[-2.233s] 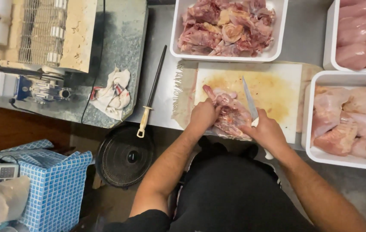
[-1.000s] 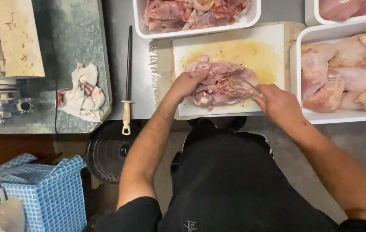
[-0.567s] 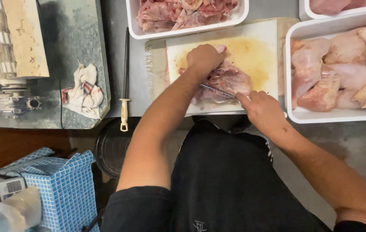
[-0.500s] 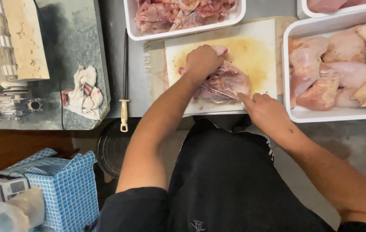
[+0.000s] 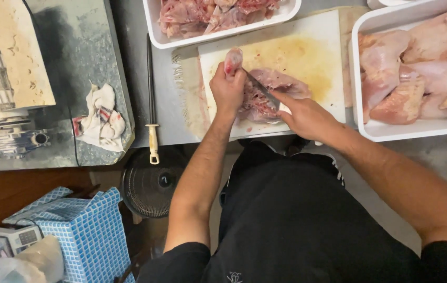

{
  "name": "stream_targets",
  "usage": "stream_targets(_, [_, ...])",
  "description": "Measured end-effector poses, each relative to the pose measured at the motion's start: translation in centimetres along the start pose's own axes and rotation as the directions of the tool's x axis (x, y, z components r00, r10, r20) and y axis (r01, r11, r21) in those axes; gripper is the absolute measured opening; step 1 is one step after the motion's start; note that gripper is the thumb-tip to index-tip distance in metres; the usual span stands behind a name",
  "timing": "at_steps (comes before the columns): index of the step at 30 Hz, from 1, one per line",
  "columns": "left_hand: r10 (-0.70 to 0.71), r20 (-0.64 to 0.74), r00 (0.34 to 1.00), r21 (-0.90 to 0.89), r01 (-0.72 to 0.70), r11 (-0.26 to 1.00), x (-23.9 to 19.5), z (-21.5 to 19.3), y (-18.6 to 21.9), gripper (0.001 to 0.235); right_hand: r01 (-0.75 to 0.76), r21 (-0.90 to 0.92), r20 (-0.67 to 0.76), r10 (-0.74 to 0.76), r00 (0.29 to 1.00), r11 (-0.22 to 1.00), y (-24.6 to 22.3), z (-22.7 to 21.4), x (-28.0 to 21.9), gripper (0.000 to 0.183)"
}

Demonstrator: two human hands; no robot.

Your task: Deboning and portioning whole chicken carcasses and chicken breasts on a cutting board using a knife.

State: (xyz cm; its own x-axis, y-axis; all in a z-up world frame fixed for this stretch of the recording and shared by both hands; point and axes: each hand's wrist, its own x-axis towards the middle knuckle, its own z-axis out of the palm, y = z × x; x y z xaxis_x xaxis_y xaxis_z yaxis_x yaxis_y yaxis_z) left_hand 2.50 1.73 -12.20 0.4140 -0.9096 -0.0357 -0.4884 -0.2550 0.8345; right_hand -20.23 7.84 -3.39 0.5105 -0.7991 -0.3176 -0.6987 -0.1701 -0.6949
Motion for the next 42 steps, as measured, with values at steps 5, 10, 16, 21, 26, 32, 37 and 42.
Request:
stream_targets(5, [0.007,-0.038,0.999,-0.078,-0.01,0.997,0.3,0.6,-2.0,0.022,-0.045,-0.005,0.071,0.045,0.996,0.999,-0.3,-1.3,-1.5,0.056])
stream_targets(10, [0.03,-0.084,0.996,-0.19,-0.046,0.981,0.0,-1.4,0.3,0.021,-0.16,-0.07,0.246,0.172,0.954,0.985,-2.8,-4.5,-5.8,0.056])
stream_targets(16, [0.058,-0.099,0.993,-0.298,-0.085,0.951,-1.4,-1.8,1.6,0.018,-0.089,-0.146,0.091,0.103,0.991,0.985,-1.3,-1.3,-0.4,0.054])
stream_targets(21, [0.021,-0.136,0.99,-0.3,-0.062,0.952,-1.0,-0.8,-2.5,0.015,-0.015,-0.299,0.142,0.06,0.988,0.954,-4.6,-2.0,-0.7,0.054])
stream_targets(26, [-0.116,-0.039,0.993,-0.231,0.104,0.967,-0.2,-2.9,2.4,0.033,-0.009,-0.65,0.344,0.305,0.888,0.76,-3.8,-5.1,-5.8,0.064])
stream_targets(32, [0.072,0.322,0.944,0.211,-0.146,0.967,-1.9,-6.7,2.8,0.042,-0.248,-0.508,0.165,0.376,0.912,0.825,-5.2,-4.3,-9.4,0.067])
stream_targets(37, [0.755,0.448,0.479,0.427,-0.857,0.29,-5.5,-7.8,-3.4,0.078,-0.165,-0.303,-0.015,0.168,0.986,0.939,-2.3,4.4,-10.4,0.06])
stream_targets(42, [0.792,0.451,0.412,0.548,-0.828,0.119,-3.9,-5.5,-3.8,0.054,-0.148,-0.555,-0.263,-0.004,0.965,0.818,1.4,5.5,-9.2,0.057])
